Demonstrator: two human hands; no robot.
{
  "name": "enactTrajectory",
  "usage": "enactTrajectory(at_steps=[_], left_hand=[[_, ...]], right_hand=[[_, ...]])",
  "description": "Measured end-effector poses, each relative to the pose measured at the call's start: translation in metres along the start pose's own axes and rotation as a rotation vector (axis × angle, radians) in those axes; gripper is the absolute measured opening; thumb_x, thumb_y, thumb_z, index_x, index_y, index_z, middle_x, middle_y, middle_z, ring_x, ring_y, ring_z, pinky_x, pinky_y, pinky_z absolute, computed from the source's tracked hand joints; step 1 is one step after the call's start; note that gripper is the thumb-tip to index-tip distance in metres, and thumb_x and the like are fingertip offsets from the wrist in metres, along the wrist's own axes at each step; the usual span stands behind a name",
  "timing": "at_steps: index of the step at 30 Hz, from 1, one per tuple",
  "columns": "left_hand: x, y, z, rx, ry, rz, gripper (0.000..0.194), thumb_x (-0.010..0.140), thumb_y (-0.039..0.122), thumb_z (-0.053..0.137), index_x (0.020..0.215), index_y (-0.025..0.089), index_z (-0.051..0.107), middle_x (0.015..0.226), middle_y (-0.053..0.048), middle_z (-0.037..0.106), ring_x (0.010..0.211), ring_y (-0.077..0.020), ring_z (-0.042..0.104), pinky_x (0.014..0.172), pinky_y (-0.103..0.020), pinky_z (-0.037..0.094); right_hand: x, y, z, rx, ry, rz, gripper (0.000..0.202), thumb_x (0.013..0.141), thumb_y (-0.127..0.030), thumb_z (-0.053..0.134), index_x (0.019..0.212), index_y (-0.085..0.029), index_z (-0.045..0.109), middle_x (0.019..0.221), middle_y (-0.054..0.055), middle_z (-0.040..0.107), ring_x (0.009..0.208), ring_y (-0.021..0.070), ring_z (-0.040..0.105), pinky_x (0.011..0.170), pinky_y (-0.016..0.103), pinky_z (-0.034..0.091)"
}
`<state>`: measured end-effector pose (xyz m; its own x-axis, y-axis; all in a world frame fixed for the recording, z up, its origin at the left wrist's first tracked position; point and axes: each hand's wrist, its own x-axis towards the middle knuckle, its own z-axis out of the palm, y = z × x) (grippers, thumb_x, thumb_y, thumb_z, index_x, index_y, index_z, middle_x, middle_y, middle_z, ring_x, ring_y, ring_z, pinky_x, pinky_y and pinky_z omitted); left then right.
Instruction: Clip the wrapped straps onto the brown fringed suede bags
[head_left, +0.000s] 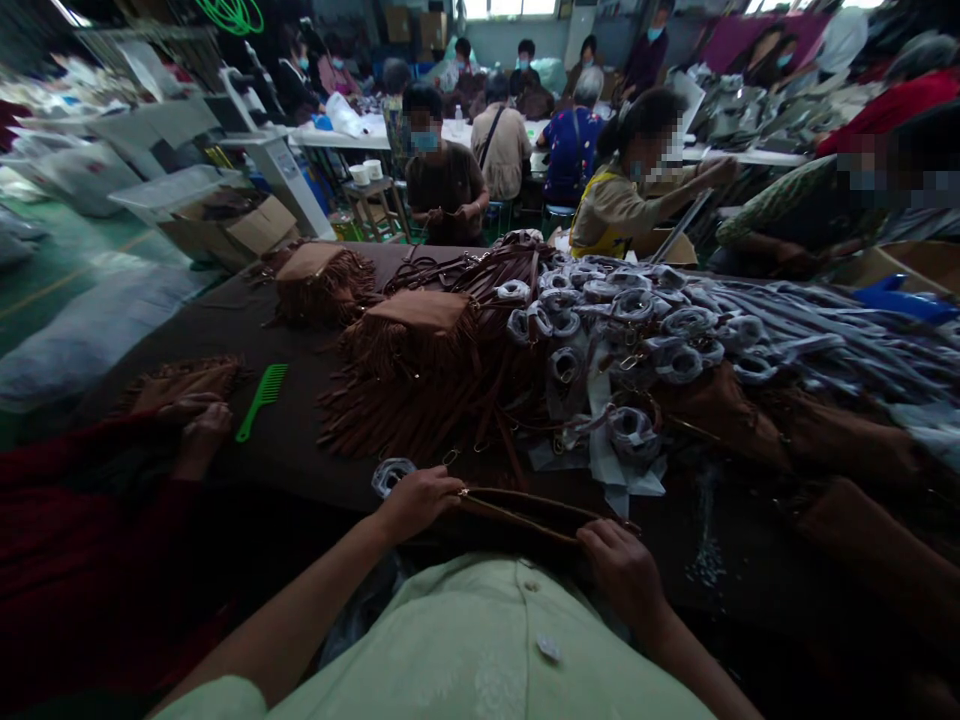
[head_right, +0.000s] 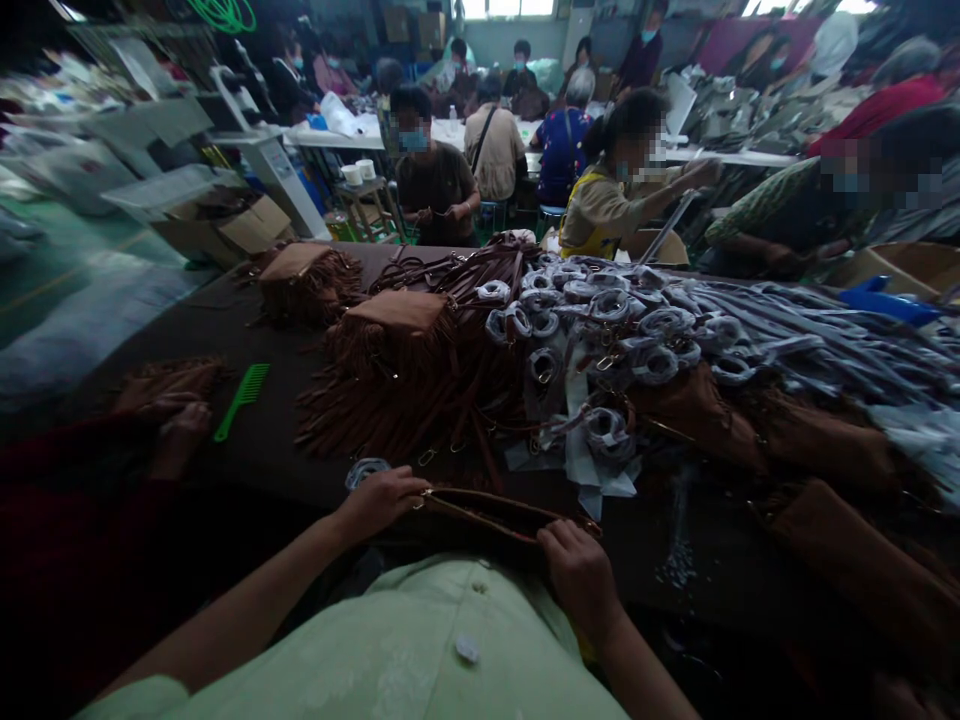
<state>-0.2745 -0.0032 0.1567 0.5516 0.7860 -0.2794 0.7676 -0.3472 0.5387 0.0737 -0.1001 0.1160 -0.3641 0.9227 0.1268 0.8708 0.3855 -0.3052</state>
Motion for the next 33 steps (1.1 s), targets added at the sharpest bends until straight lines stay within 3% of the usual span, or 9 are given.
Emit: enactTrajectory(at_steps=[5,8,11,14,17,21,26,30,33], left_hand=[[0.001,0.022,-0.015,-0.097,-0.135,0.034,0.039,0.067,0.041,0.068,0.104,0.027,0.065,0.09,-0.002,0.056,0.086,-0.0191,0.055,0.075,-0.025,0.038],[0.028,0.057,0.01,-0.16,0.001,0.123,0.047,0.066,0.041,0.069,0.11,0.025,0.062,0.097,-0.005,0.057,0.091,-0.0223,0.054,0.078,-0.027,0.039],[0.06,0.083,0.048,-0.106,0.014,0.238,0.031,0.066,0.035,0.068,0.095,0.022,0.067,0.083,-0.007,0.059,0.079,-0.0227,0.057,0.071,-0.029,0.042],[0.089,0.083,0.071,-0.018,-0.017,0.274,0.008,0.07,0.021,0.061,0.072,0.021,0.068,0.067,-0.006,0.058,0.064,-0.0199,0.057,0.066,-0.029,0.044],[0.113,0.074,0.073,0.045,0.006,0.209,0.016,0.072,0.014,0.053,0.07,0.019,0.068,0.069,-0.007,0.06,0.068,-0.0204,0.06,0.069,-0.03,0.046],[0.133,0.077,0.071,0.201,-0.106,0.127,0.021,0.075,0.013,0.047,0.08,0.013,0.067,0.079,-0.01,0.063,0.074,-0.0205,0.061,0.068,-0.03,0.048],[0.124,0.09,0.065,0.245,-0.061,0.174,0.021,0.075,0.014,0.049,0.088,0.014,0.066,0.087,-0.011,0.062,0.086,-0.0219,0.059,0.075,-0.032,0.048],[0.101,0.101,0.047,0.075,0.033,0.273,0.032,0.074,0.028,0.058,0.104,0.017,0.061,0.101,-0.009,0.061,0.098,-0.0217,0.055,0.084,-0.03,0.044],[0.09,0.108,0.049,-0.056,-0.191,0.338,0.026,0.083,0.033,0.047,0.096,0.021,0.065,0.088,-0.004,0.066,0.082,-0.0164,0.06,0.074,-0.024,0.045]], right_hand=[[-0.007,-0.005,0.014,0.062,0.126,-0.113,0.026,0.085,-0.012,0.043,0.087,-0.021,0.067,0.088,0.005,0.067,0.086,0.0172,0.058,0.082,0.031,0.044],[-0.004,-0.01,0.02,0.113,0.14,-0.152,0.024,0.086,-0.015,0.044,0.087,-0.022,0.067,0.087,0.005,0.068,0.086,0.0174,0.059,0.082,0.032,0.046],[-0.001,-0.011,0.021,0.196,0.154,-0.15,0.024,0.087,-0.017,0.044,0.088,-0.022,0.067,0.087,0.006,0.068,0.085,0.0174,0.059,0.081,0.033,0.047],[-0.001,-0.011,0.022,0.246,0.104,-0.152,0.023,0.088,-0.017,0.044,0.089,-0.022,0.066,0.089,0.006,0.068,0.085,0.0167,0.059,0.08,0.032,0.046],[-0.004,-0.013,0.023,0.252,0.015,-0.253,0.017,0.088,-0.02,0.048,0.084,-0.021,0.064,0.085,0.003,0.068,0.087,0.0157,0.058,0.082,0.031,0.044],[-0.009,-0.015,0.024,0.178,0.087,-0.293,0.018,0.089,-0.025,0.049,0.079,-0.021,0.063,0.081,0.002,0.069,0.084,0.014,0.058,0.084,0.031,0.039],[-0.016,-0.009,0.027,0.139,0.154,-0.295,0.018,0.089,-0.024,0.047,0.083,-0.02,0.064,0.087,0.003,0.07,0.08,0.0129,0.058,0.078,0.029,0.039],[-0.013,-0.008,0.025,0.156,0.182,-0.303,0.015,0.088,-0.022,0.05,0.083,-0.02,0.064,0.086,0.003,0.07,0.08,0.0131,0.058,0.077,0.03,0.04],[-0.007,-0.009,0.021,0.155,0.2,-0.312,0.013,0.087,-0.021,0.051,0.085,-0.02,0.064,0.084,0.002,0.07,0.078,0.0123,0.059,0.077,0.029,0.04]])
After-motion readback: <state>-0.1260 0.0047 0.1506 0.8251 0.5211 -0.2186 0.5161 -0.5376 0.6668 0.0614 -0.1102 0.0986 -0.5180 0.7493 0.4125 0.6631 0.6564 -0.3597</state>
